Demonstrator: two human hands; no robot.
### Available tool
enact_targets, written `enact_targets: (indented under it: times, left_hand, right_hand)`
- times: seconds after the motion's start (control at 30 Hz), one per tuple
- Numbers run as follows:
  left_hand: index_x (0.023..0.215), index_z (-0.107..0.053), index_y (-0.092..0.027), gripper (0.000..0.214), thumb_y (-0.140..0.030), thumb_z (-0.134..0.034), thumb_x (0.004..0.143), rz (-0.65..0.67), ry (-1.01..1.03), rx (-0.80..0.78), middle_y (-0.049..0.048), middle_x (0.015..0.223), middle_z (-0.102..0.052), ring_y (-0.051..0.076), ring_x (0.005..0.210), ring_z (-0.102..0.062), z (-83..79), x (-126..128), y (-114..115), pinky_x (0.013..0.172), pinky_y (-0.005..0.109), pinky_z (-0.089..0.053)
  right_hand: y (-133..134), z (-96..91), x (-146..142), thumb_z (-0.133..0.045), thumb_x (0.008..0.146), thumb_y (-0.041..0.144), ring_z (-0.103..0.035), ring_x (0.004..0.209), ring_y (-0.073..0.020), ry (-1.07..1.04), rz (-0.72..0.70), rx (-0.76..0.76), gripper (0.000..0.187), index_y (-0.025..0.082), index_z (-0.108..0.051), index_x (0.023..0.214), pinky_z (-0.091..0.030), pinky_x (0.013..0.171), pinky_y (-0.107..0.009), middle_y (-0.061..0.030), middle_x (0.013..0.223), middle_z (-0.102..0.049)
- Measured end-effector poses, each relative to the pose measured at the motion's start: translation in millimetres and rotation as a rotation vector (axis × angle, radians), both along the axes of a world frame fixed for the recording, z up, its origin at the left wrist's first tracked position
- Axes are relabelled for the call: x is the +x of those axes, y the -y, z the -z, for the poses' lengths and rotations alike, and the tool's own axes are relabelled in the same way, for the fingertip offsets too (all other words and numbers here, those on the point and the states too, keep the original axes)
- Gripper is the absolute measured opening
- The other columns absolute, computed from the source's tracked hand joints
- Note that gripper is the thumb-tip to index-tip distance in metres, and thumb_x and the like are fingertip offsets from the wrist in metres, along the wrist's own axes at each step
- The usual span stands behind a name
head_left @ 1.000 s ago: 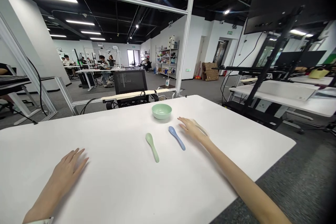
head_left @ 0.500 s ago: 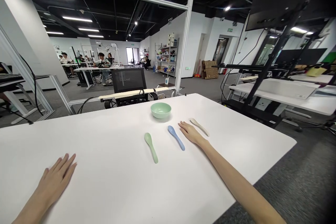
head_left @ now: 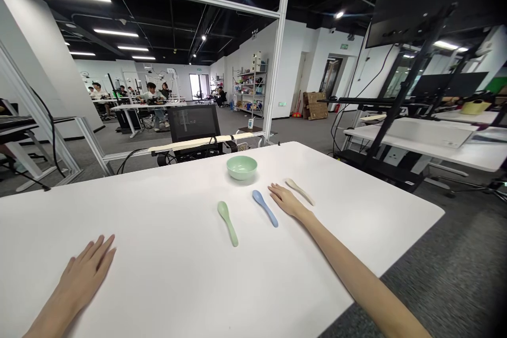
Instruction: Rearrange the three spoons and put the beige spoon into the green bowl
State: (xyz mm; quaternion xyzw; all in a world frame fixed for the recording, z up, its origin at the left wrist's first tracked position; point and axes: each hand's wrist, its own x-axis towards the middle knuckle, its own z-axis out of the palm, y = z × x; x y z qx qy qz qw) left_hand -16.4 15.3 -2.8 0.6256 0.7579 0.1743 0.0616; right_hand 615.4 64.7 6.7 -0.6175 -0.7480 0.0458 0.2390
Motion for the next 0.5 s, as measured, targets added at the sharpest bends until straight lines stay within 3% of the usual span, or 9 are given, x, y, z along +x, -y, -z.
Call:
enact_targets:
  times: [0.13,0.23,0.3,0.43,0.5]
  left_hand:
    - [0.161,-0.024,-0.053,0.09,-0.086,-0.008,0.078,0.001,-0.018,0.021,-0.0159,0.164,-0.04,0.027,0.161,-0.027,5.1,-2.0,-1.3,0.129,0.051,-0.018]
    - [0.16,-0.028,-0.052,0.084,-0.079,-0.007,0.083,-0.002,-0.056,0.021,-0.0154,0.164,-0.043,0.025,0.161,-0.029,8.3,-4.8,-2.7,0.129,0.05,-0.019]
    - [0.16,-0.034,-0.043,0.083,-0.073,-0.008,0.088,0.011,-0.084,0.009,-0.0086,0.166,-0.044,0.026,0.16,-0.03,9.4,-7.2,-3.7,0.129,0.052,-0.02]
    - [0.156,-0.047,-0.011,0.091,-0.063,-0.008,0.092,0.058,-0.103,-0.001,0.0157,0.168,-0.041,0.037,0.159,-0.032,9.6,-11.0,-6.0,0.127,0.06,-0.022]
    - [0.155,-0.048,-0.007,0.092,-0.062,-0.007,0.093,0.07,-0.106,-0.001,0.0194,0.168,-0.04,0.039,0.158,-0.032,9.5,-11.6,-7.4,0.126,0.062,-0.023]
  right_hand:
    - [0.7,-5.8,1.9,-0.041,0.104,0.034,-0.053,0.145,-0.0322,-0.02,0.0,0.033,0.047,0.014,-0.069,0.137,-0.039,0.122,-0.049,-0.0178,0.15,-0.062]
    - [1.1,-13.7,15.8,-0.044,0.102,0.029,-0.061,0.132,-0.0317,-0.042,0.094,0.115,0.043,0.014,-0.071,0.132,-0.044,0.116,-0.047,-0.0184,0.139,-0.068]
    - [1.4,-18.1,31.1,-0.048,0.1,0.025,-0.064,0.123,-0.0307,-0.053,0.194,0.153,0.038,0.015,-0.073,0.127,-0.047,0.11,-0.044,-0.018,0.129,-0.071]
    - [3.7,-19.4,59.7,-0.059,0.092,0.019,-0.067,0.11,-0.0302,-0.054,0.4,0.092,0.031,0.013,-0.077,0.117,-0.05,0.098,-0.039,-0.0181,0.118,-0.071]
    - [5.4,-16.5,66.3,-0.063,0.089,0.017,-0.067,0.107,-0.0307,-0.047,0.464,0.037,0.032,0.012,-0.078,0.117,-0.05,0.095,-0.039,-0.0188,0.117,-0.071]
